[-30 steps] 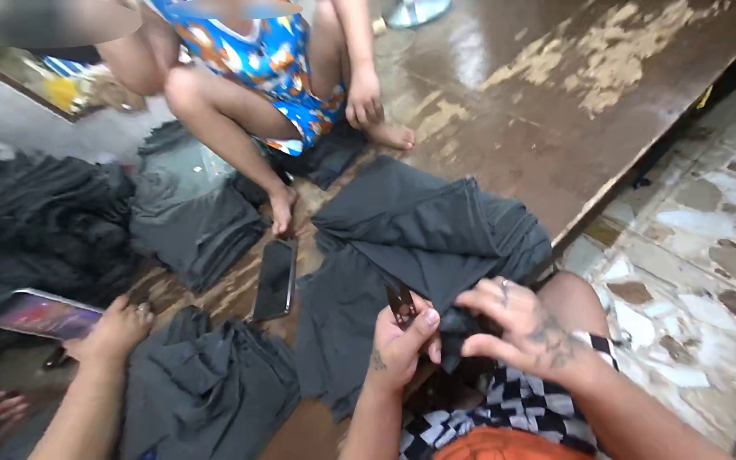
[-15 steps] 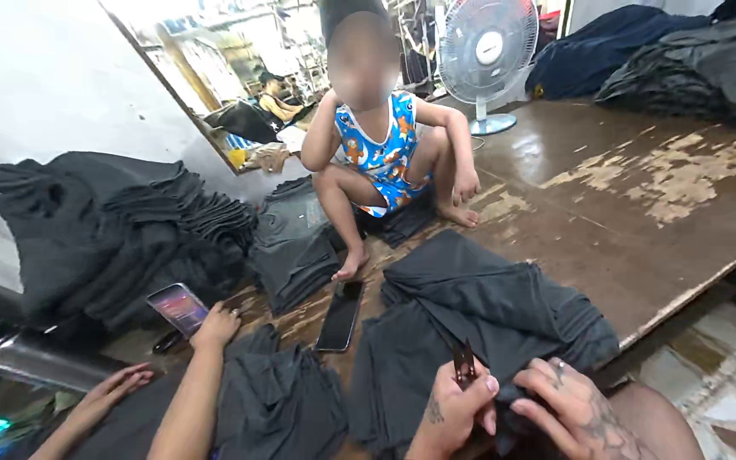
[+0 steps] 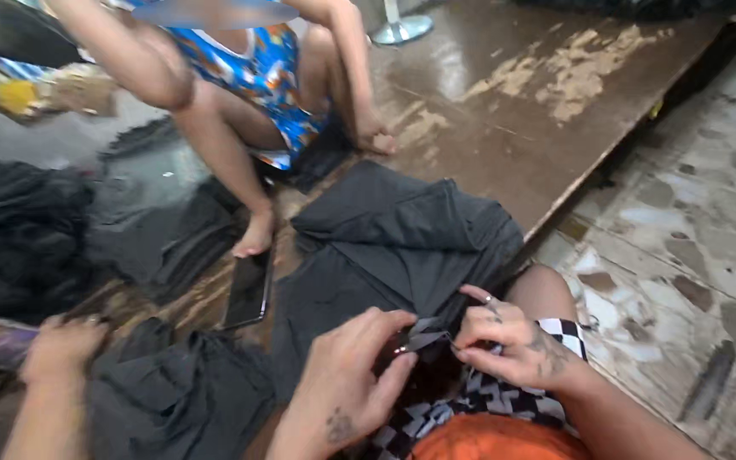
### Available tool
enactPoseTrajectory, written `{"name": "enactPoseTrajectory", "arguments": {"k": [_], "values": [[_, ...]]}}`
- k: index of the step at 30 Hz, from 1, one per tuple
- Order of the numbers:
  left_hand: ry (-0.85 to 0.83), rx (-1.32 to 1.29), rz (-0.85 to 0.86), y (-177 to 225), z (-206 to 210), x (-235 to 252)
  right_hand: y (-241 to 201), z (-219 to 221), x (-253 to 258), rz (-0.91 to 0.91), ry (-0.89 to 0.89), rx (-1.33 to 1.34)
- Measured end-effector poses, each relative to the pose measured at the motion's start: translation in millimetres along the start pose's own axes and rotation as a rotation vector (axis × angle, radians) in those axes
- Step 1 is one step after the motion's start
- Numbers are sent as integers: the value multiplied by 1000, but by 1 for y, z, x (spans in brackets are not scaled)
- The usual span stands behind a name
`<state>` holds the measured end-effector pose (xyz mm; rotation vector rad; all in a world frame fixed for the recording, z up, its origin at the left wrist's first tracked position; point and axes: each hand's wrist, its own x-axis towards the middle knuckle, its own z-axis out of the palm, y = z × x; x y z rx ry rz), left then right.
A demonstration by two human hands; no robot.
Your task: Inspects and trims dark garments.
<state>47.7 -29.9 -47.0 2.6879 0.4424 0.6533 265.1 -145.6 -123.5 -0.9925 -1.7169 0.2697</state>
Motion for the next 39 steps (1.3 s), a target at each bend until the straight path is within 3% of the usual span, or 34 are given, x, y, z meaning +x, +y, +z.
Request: {"name": "enactPoseTrajectory", "arguments": {"k": [4,10,14,18,21,24,26,29,31,39], "values": [[-23,215,89,9,-8,0,-4,3,1,26,39,59],[17,214,85,7,6,-4,-13,12,-1,-32,23,-2],[170,-25,-67,2,8,-12,-17,3,-6,-131,-65,-1],[311,-284,-294,9,39,-2,-17,-14,22,-74,46,-182],[293,-429,-223,14,59,-2,6,11,29,15,-8,-383],[398,-555,-93,7,39,4,23,10,43,-3,130,-254],[437,-522,-194,4,27,4,22,6,42,0,131,-144],[267,-413,-303,10,35,6,21,8,34,27,84,-43],[189,-354,-280,16,54,9,21,7,33,44,69,-6],[367,-544,-246,12,64,2,26,-3,26,184,61,166]]}}
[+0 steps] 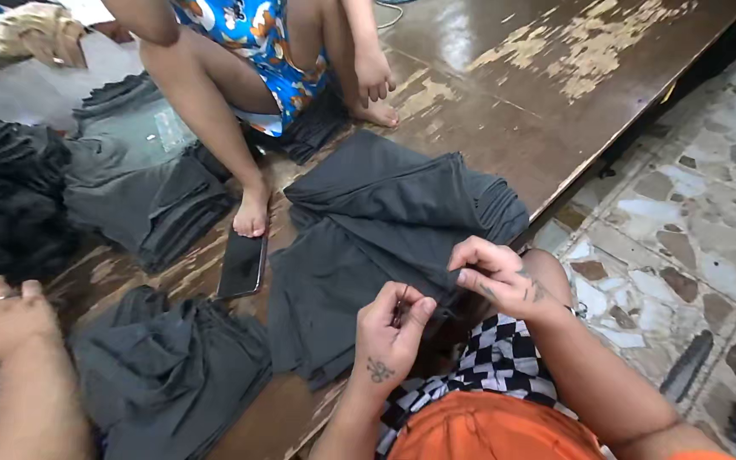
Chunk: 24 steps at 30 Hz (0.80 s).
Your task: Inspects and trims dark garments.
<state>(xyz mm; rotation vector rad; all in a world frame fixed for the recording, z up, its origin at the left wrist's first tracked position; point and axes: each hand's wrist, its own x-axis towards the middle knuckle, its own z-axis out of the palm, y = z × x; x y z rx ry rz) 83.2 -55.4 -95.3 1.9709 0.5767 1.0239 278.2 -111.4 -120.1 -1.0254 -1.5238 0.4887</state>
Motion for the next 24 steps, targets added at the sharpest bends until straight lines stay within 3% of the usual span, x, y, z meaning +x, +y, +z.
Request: {"name": "enactPoseTrajectory", "arguments": {"k": [4,7,11,14,18,21,24], "values": [[-27,178,-52,3,6,5,1,-4,3,52,-8,122],[-12,306,16,4,16,9,3,-5,3,47,-24,141],[-87,79,73,-1,1,7,3,-6,5,32,-20,171],[-53,-36,44,-4,-3,3,3,-5,4,23,-21,163],[-19,60,-36,4,3,8,6,-3,4,-26,-67,136],[-52,142,18,6,9,10,8,-4,4,-58,-98,118],[-111,64,48,0,3,7,10,-6,6,-77,-126,104]]}}
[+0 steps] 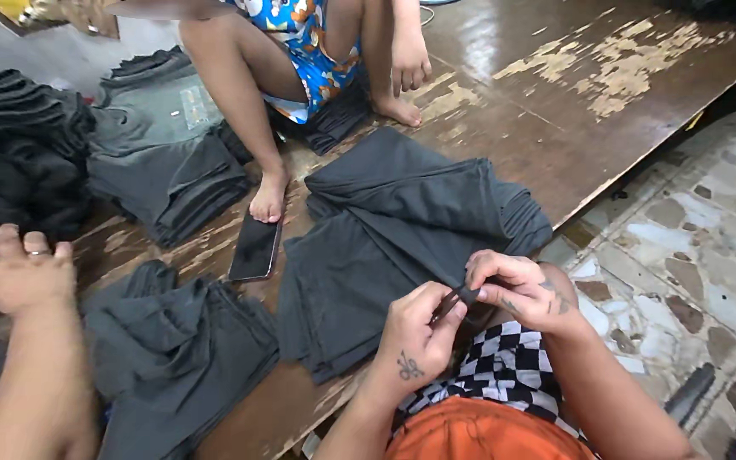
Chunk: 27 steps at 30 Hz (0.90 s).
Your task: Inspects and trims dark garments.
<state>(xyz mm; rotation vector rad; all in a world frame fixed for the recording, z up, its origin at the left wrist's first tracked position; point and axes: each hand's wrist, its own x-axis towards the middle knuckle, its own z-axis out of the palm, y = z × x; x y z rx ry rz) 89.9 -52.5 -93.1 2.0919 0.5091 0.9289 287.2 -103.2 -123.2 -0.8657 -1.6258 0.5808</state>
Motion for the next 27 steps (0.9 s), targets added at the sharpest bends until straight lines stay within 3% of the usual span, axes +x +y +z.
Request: {"name": "enactPoseTrajectory", "arguments": {"k": [8,14,17,20,22,27], "values": [[97,-192,6,-6,-1,-13,-19,15,1,-86,-57,-389],[182,-8,62,7,3,-20,-32,36,-6,-71,73,-508],[113,-58,79,11,6,-20,-20,46,-7,-196,229,-524],[-131,-153,77,8,-4,-20,-13,41,-10,-218,293,-415],[-192,-16,47,6,-13,-18,-13,34,-14,-166,291,-349],[-99,319,51,2,-25,-12,-19,30,-21,-95,263,-328]]}}
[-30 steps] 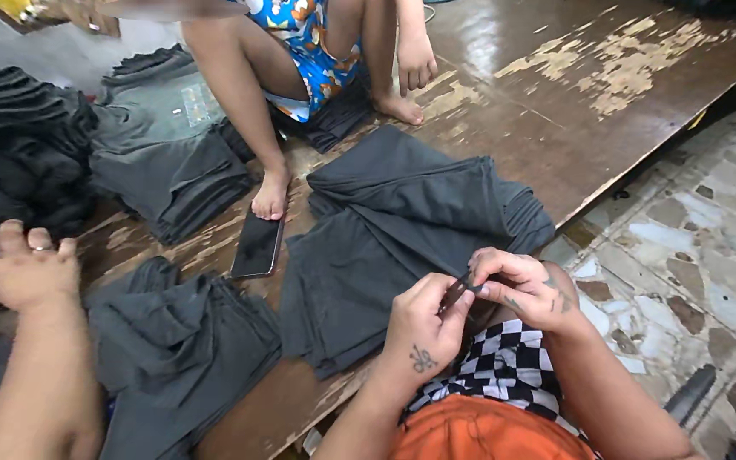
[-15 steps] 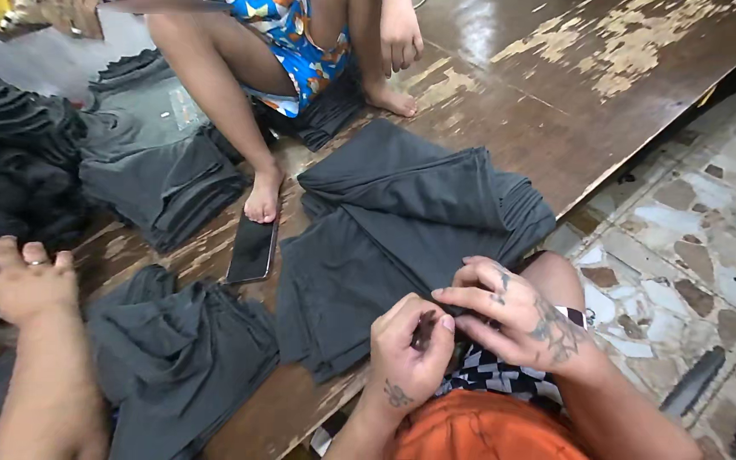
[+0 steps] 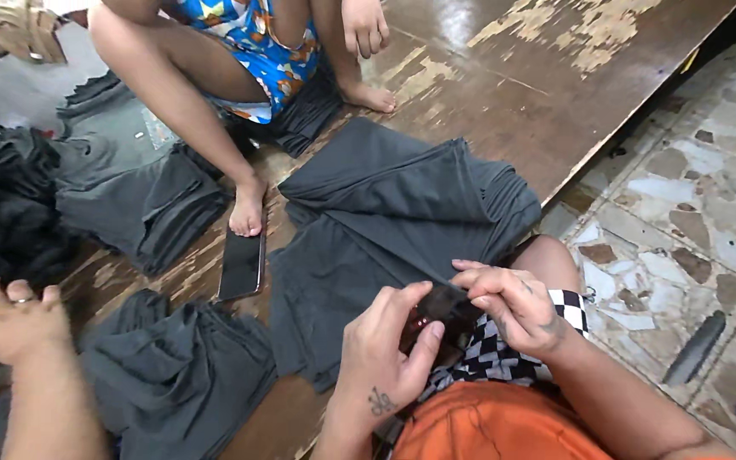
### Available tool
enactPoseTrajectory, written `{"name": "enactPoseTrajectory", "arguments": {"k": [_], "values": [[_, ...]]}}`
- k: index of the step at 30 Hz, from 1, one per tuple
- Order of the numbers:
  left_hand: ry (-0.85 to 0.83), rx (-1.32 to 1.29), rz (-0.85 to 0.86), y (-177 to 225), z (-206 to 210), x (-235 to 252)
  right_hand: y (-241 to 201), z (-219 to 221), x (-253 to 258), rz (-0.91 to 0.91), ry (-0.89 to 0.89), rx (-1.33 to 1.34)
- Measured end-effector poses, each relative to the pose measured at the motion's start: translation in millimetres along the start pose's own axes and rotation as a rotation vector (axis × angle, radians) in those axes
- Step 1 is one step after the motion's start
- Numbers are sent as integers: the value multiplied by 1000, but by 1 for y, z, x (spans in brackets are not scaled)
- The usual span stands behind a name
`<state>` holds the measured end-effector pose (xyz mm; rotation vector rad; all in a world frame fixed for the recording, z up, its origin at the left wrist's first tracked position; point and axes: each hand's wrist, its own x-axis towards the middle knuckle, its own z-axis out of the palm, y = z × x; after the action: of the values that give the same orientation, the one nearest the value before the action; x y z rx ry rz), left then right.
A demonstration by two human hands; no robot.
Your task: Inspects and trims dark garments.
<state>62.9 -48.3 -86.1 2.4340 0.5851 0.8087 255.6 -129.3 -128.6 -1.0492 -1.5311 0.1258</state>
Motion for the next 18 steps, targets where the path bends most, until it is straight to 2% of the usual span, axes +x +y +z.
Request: {"name": "enactPoseTrajectory", "arguments": {"k": [5,18], "values": [[56,120,112,0,7,2,-3,1,-1,24,19,-10],[25,220,165,5,5,1,-3,-2,0,50,12,34]]}}
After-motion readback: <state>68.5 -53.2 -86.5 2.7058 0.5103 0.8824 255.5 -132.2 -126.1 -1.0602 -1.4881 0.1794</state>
